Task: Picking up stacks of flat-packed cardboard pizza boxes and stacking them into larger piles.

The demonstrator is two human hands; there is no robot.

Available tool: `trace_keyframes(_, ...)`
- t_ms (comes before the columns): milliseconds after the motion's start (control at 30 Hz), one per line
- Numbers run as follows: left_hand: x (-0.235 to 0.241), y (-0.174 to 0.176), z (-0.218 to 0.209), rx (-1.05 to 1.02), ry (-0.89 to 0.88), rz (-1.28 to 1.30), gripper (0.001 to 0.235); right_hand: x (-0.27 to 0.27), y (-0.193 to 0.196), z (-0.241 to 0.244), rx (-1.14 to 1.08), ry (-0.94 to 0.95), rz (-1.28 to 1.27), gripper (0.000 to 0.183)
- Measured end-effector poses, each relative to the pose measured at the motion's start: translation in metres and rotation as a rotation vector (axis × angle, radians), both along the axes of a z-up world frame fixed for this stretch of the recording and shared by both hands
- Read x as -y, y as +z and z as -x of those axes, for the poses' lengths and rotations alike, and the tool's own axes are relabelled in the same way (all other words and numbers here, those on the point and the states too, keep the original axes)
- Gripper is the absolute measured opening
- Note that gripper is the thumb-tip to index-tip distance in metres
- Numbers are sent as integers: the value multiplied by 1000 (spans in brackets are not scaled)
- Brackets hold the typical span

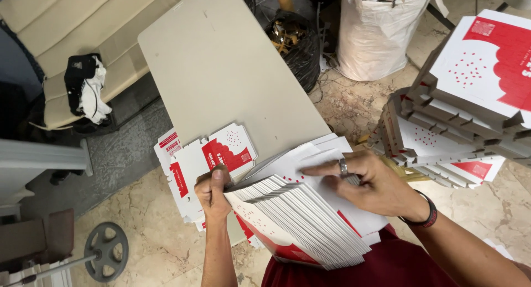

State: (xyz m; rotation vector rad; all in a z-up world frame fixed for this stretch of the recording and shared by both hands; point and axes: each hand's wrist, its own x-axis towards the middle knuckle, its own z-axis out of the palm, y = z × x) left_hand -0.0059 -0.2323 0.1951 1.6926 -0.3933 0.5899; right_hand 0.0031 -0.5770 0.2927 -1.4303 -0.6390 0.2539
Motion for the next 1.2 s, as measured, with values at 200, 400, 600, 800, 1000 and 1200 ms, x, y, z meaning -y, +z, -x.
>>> trace_keyframes(200,-7,-13,-2,11,14,-5,56,-1,14,-5,13,45,-21,49)
trace_keyframes(400,-1,-3,-2,-9,10,-15,56,0,8,-7,-72,40,52,46)
trace_keyframes(600,-3,-8,-5,-3,-18,-2,57,-2,7,-10,-91,53,36,46)
trace_keyframes(800,23,31,4,-112,61,-35,45,-3,6,-2,522,-183,386,48)
trace_keyframes(1000,15,14,9,-138,159,-124,50,-4,16,-2,369,-52,324,49)
trace_keyframes(1200,17,18,12,-160,141,-128,47,-4,9,-1,283,-77,323,62)
